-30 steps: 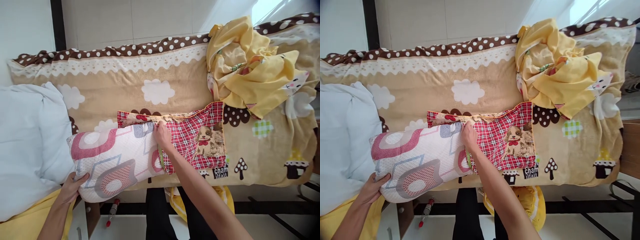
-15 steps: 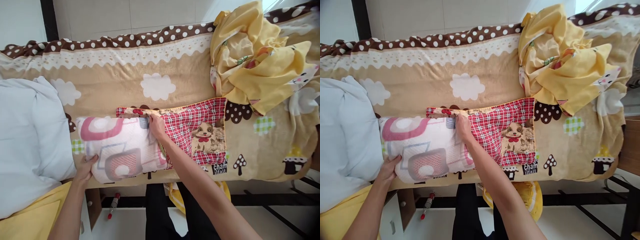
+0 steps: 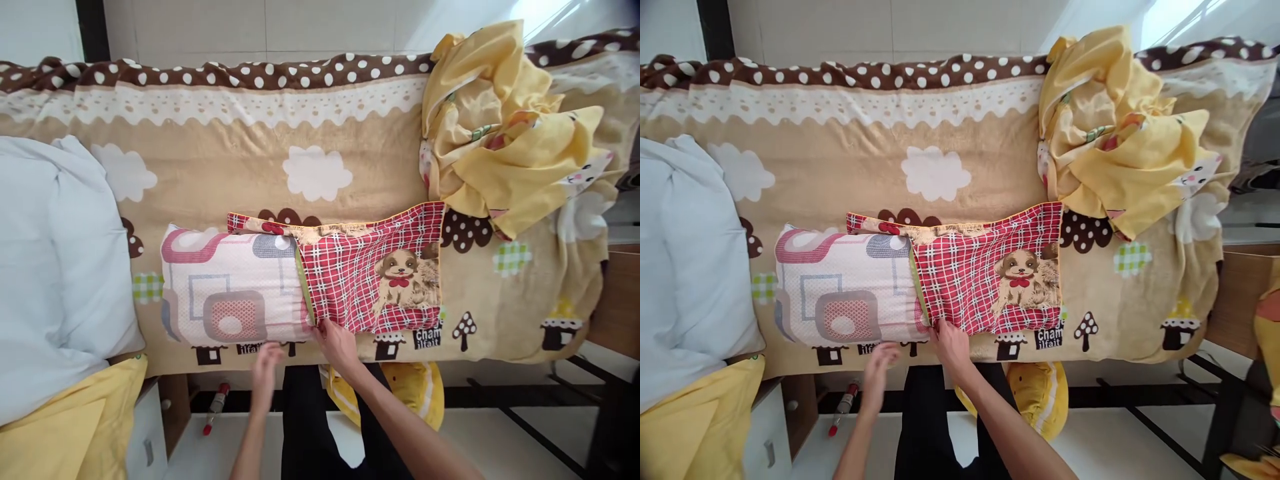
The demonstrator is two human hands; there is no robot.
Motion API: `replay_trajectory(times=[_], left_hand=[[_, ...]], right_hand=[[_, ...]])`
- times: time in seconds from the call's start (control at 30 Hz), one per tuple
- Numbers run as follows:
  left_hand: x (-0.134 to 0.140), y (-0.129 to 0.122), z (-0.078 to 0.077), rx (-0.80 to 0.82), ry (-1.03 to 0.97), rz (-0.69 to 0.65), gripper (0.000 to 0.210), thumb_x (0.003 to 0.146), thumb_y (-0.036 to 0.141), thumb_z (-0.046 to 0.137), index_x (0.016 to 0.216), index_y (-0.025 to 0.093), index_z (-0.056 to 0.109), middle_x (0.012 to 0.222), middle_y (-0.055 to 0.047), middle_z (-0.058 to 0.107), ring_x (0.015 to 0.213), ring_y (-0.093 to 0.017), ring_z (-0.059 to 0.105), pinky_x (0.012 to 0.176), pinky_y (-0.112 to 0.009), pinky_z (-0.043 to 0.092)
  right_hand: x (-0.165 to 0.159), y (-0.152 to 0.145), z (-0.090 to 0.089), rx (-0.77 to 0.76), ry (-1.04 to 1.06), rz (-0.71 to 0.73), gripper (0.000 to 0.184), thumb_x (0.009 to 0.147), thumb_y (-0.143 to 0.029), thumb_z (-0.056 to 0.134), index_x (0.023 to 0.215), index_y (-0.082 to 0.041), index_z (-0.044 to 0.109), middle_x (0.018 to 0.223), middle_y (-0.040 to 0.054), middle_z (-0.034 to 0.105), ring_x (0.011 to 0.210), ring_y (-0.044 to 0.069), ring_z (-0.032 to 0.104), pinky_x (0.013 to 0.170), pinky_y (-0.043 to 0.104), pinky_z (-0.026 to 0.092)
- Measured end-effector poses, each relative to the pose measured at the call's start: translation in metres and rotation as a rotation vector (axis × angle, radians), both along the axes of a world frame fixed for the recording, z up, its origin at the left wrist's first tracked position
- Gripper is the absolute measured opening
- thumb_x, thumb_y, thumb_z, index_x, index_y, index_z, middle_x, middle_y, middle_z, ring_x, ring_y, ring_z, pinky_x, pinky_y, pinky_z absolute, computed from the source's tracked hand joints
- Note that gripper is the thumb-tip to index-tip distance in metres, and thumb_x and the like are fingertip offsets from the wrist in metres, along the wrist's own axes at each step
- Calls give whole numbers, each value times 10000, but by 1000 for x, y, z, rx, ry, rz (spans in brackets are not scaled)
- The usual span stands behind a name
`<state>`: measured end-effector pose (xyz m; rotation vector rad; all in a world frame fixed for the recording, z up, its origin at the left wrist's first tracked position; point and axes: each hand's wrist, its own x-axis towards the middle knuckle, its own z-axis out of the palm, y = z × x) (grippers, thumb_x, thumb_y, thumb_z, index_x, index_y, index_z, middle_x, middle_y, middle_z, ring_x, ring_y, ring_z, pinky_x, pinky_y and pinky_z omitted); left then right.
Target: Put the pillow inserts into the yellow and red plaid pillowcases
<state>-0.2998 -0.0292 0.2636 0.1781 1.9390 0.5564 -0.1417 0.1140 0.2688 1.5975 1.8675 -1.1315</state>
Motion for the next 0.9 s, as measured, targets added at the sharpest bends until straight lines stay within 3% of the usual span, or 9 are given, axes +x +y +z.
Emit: replay_trajectory(times=[0.03,0.1,0.2,0.33,0.47,0.6,0.73,0.83,0.9], left_hand=[[24,1,-5,37,-196,-114,287,813,401,542,992,208,657,981,-104,727,929,-250,690,852,-407,551],[59,6,-15,101,-309,-224,315,809,331,546,1078,206,652,1121,-130,708,1055,-257,664,908,-410,527],[86,13,-28,124,-129,-216,392,833,275,517,1209,191,591,1289,-168,620,1248,-277,557,1042,-460,442],[97,20,-31,179,-19,-219,435,873,327,534,1291,210,530,1333,-172,568,1305,-287,496,1116,-484,361],[95,32,-34,261,-86,-185,446,798,337,626,1221,202,590,1282,-148,608,1253,-299,524,1090,-471,378],[72,38,-44,288,-127,-76,212,726,359,651,841,186,691,895,-80,716,985,-282,626,963,-433,452],[52,22,-50,285,-91,82,235,684,394,614,570,191,582,588,-6,584,694,-201,581,751,-344,480],[48,12,-52,267,-34,223,262,683,402,542,523,199,498,543,14,499,586,-154,508,621,-296,444],[48,11,-50,267,4,292,266,702,399,496,522,205,464,541,14,465,564,-144,488,588,-283,431]], right_hand=[[-1,2,-2,13,-15,23,198,941,-288,527,766,-199,558,684,46,651,554,153,547,517,270,196],[-3,10,-5,33,2,84,211,934,-236,497,738,-193,563,634,39,620,516,139,499,516,276,178],[-4,22,-1,12,67,147,197,844,-142,525,655,-196,531,548,1,535,470,111,401,510,272,168],[-6,36,15,-162,220,58,299,756,-115,566,526,-208,398,467,-42,415,455,88,333,476,242,191],[-17,48,28,-291,439,-39,336,788,-163,573,497,-200,410,475,-35,475,477,89,419,477,215,264],[-24,58,27,-329,486,-41,272,818,-175,570,549,-191,527,521,-13,570,514,117,530,503,215,361],[-39,84,19,-111,501,-104,130,866,-187,513,821,-186,635,814,58,697,669,159,625,582,252,468],[-72,114,13,119,419,-103,150,877,-190,481,956,-189,609,932,79,685,798,191,635,695,303,497],[-98,133,11,162,276,-109,171,892,-247,479,1017,-189,580,942,91,679,859,231,634,753,356,492]])
